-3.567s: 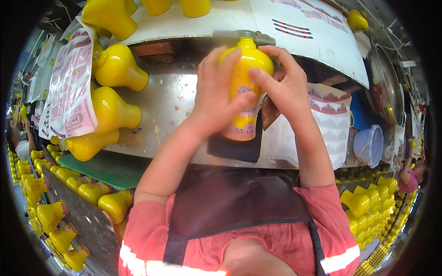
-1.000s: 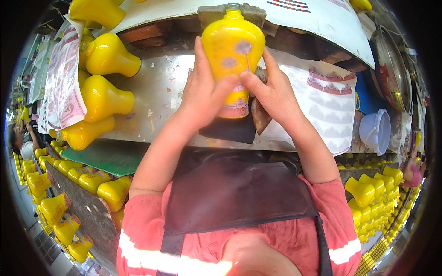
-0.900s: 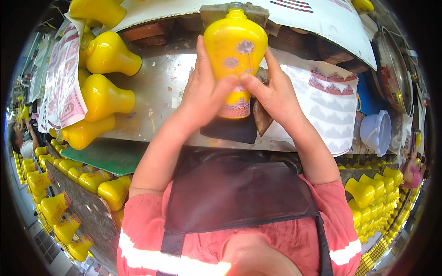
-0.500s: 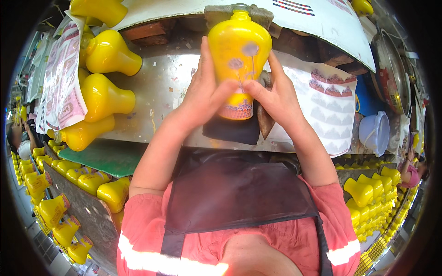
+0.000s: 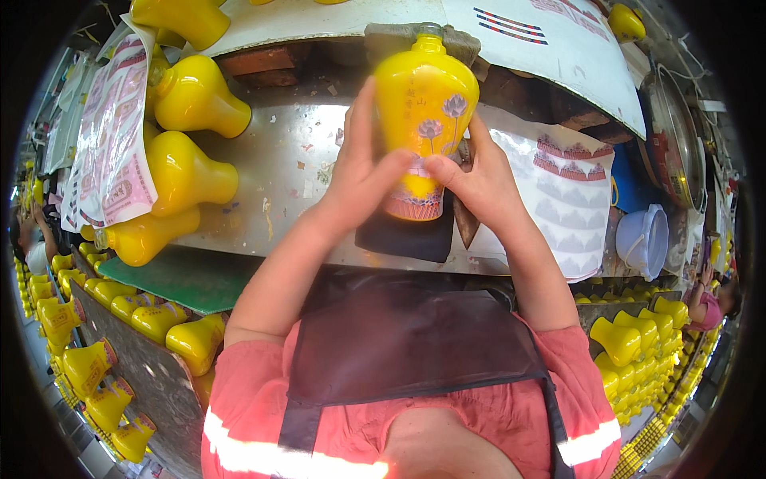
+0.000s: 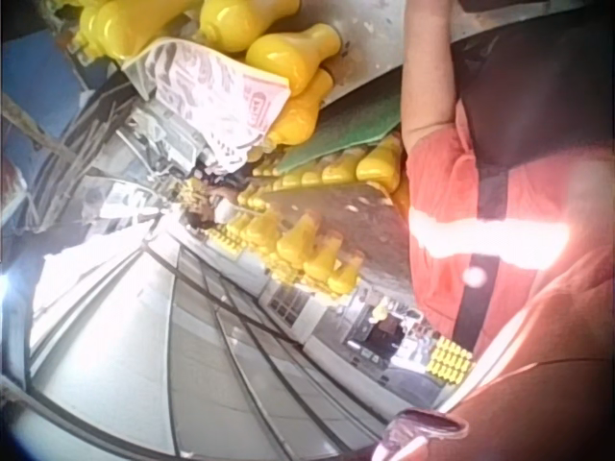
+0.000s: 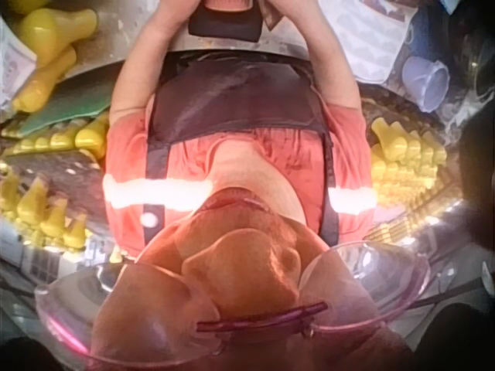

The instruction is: The person applies decorative stickers to yellow ceramic vases. They peel stickers from a sheet, align them on the vase body, and smooth them down with fingers. The person handles multiple vases one at a time, rotating each to position the sticker before placing it on the work surface.

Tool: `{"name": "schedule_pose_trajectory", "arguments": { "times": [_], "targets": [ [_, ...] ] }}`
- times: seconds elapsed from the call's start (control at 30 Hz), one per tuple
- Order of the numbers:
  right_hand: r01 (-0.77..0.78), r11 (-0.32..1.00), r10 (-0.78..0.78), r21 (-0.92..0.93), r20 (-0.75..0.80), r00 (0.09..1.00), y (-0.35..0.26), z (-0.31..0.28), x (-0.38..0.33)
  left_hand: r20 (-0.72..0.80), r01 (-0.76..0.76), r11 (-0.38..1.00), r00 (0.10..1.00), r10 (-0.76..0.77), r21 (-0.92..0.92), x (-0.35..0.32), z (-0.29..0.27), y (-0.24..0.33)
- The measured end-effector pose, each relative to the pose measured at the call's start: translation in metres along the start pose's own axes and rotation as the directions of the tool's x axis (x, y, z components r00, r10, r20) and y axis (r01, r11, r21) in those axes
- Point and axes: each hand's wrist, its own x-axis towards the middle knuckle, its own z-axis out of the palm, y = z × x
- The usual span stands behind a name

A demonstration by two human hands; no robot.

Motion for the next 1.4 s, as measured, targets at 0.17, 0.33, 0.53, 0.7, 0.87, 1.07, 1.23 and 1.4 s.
{"name": "schedule_pose_trajectory", "arguments": {
  "times": [0.17, 0.33, 0.53, 0.7, 0.87, 1.07, 1.23, 1.4],
  "targets": [
    [0.015, 0.998, -0.02, 0.069, 0.076, 0.997, 0.014, -0.008, 0.001, -0.001, 0.025, 0.968, 1.0, -0.026, -0.25, -0.004, 0.002, -0.002],
    [-0.023, 0.991, 0.008, 0.136, 0.11, 0.994, 0.032, -0.009, -0.001, -0.022, -0.02, 1.0, 1.0, 0.02, 0.021, -0.002, 0.009, -0.002],
    [-0.044, 0.979, 0.018, 0.199, 0.133, 0.991, 0.027, -0.014, 0.0, -0.034, -0.014, 0.987, 0.999, 0.009, -0.162, 0.0, 0.004, 0.008],
    [0.048, 0.999, -0.048, -0.003, 0.029, 0.998, 0.014, -0.006, -0.001, -0.17, -0.065, 0.998, 0.983, 0.066, 0.01, 0.014, 0.015, 0.01],
    [0.028, 0.985, -0.04, 0.173, 0.066, 0.997, 0.024, -0.007, 0.0, -0.165, -0.146, 0.989, 0.975, 0.145, 0.008, 0.024, 0.018, 0.001],
    [-0.04, 0.991, 0.026, 0.124, 0.111, 0.993, 0.036, -0.014, -0.003, -0.158, -0.208, 0.906, 0.947, 0.281, 0.37, 0.02, 0.012, 0.01],
    [-0.166, 0.986, 0.162, 0.027, 0.114, 0.98, 0.02, -0.029, 0.004, -0.018, -0.244, 0.777, 0.95, 0.312, 0.581, 0.024, 0.011, 0.02],
    [0.032, 0.92, 0.018, 0.391, -0.123, 0.992, -0.01, -0.054, 0.015, -0.039, -0.228, 0.81, 0.955, 0.294, 0.541, 0.027, 0.012, 0.023]
  ]
}}
